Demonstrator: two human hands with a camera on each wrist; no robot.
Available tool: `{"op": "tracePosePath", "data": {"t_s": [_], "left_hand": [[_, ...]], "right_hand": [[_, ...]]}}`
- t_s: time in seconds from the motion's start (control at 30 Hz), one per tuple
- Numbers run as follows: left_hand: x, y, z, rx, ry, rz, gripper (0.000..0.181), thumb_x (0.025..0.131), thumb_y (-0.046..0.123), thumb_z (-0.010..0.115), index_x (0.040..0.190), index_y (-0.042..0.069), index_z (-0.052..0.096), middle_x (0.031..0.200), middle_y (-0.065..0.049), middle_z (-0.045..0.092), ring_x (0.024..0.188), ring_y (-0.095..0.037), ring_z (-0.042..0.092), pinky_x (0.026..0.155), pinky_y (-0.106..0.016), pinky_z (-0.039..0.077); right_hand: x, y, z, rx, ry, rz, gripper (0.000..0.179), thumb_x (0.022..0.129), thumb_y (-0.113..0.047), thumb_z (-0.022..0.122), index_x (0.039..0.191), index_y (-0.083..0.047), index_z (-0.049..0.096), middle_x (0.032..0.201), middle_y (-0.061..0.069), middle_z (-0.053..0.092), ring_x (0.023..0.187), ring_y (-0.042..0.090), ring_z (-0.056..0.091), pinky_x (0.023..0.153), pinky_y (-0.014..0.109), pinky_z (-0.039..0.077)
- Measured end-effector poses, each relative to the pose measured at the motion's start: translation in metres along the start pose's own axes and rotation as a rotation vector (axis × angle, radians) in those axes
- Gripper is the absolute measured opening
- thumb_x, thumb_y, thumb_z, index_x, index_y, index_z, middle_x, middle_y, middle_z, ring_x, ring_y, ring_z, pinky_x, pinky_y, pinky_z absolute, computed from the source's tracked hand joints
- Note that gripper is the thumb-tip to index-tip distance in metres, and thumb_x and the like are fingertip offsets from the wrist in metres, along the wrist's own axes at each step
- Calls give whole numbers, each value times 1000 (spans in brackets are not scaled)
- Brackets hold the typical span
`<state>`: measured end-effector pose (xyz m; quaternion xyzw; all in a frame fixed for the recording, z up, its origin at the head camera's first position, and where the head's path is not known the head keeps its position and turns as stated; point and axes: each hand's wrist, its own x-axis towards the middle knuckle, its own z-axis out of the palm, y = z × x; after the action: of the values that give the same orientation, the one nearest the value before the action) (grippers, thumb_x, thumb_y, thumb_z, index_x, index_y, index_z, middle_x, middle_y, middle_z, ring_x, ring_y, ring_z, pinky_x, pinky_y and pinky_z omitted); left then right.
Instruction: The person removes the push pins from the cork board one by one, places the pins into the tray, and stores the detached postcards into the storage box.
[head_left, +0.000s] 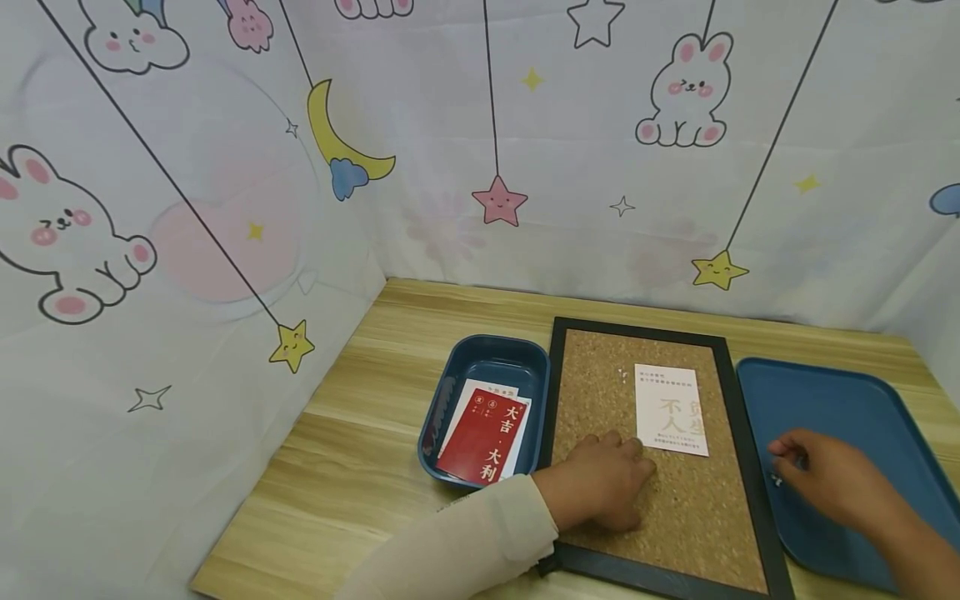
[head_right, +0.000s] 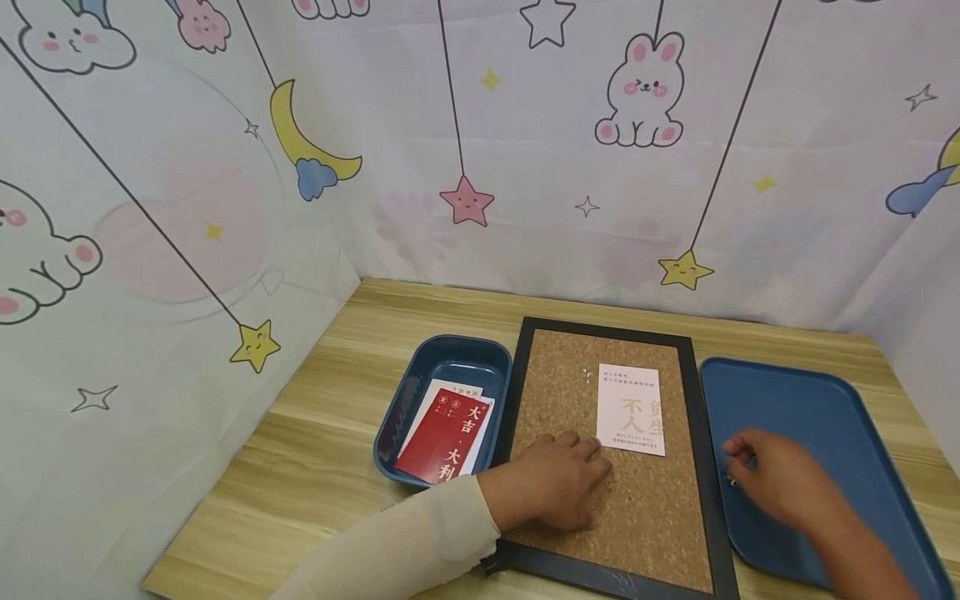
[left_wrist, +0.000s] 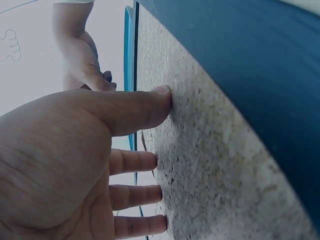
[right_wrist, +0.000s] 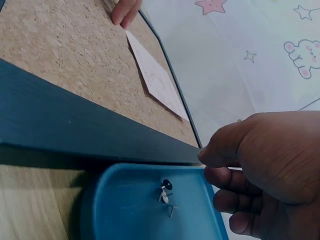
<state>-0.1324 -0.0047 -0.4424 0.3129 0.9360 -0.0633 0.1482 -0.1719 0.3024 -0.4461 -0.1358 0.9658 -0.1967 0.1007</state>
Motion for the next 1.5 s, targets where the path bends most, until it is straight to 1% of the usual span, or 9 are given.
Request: {"op": "tracePosePath", "data": {"t_s": [0.13,0.3,0.4,0.53,0.7,0.9,1.17,1.3,1.5], "left_hand": [[0,0,0,4,2,-2,60,87,63,71,139,39,55,138,14,49,127,-11,46,102,-36,43],[0,0,0,2,0,-1,60,86,63,71,139,39,55,138,14,49,128,-11,46,102,-36,42],[-1,-1,-1,1,-3,2,60,87,63,71,139,39,55,139,14,50,128,-11,46,103,-36,42],[-1,-1,-2,-1,-10,1,60,87,62,71,140,39,55,139,14,49,128,-11,45,103,-36,42],[-1,-1,-1,-2,-12,-5,59,87,63,71,139,40,55,138,15,49,128,-11,45,102,-36,42],[0,-1,0,-2,-5,-8,59,86,63,71,139,41,55,137,15,49,126,-11,46,100,-36,43],[1,-1,1,-4,-4,-10,59,86,63,71,139,41,55,136,15,49,125,-11,46,100,-36,43],[1,0,0,-4,-5,-15,60,86,62,72,139,41,55,137,15,49,126,-11,46,101,-36,42],[0,0,0,-2,-5,-18,60,86,63,72,139,41,55,138,14,49,126,-11,46,100,-36,43]], "right_hand": [[2,-5,3,2,7,-6,21,98,-15,66,110,2,67,92,4,65,76,18,59,62,41,47],[5,-13,8,-4,28,-39,23,98,-17,66,114,0,69,97,7,67,83,27,64,66,46,50],[7,-19,12,2,23,-50,24,98,-17,66,116,-1,69,98,7,68,86,29,65,67,48,50],[9,-26,15,16,11,-51,25,99,-18,66,117,0,68,97,5,67,84,25,64,66,45,50],[13,-34,16,29,-5,-43,27,100,-20,66,117,1,68,94,3,65,78,18,59,63,40,47],[16,-40,20,56,-15,-45,24,100,-15,64,115,4,68,88,1,62,70,17,51,60,38,42],[19,-44,26,66,-13,-75,20,99,-15,65,111,1,69,87,-1,63,73,15,55,62,37,45],[21,-45,28,76,-14,-65,20,99,-17,65,110,0,70,86,-1,65,72,14,56,61,37,46],[25,-46,34,73,1,-63,19,99,-13,64,109,2,71,84,-1,65,68,15,54,59,36,45]]}}
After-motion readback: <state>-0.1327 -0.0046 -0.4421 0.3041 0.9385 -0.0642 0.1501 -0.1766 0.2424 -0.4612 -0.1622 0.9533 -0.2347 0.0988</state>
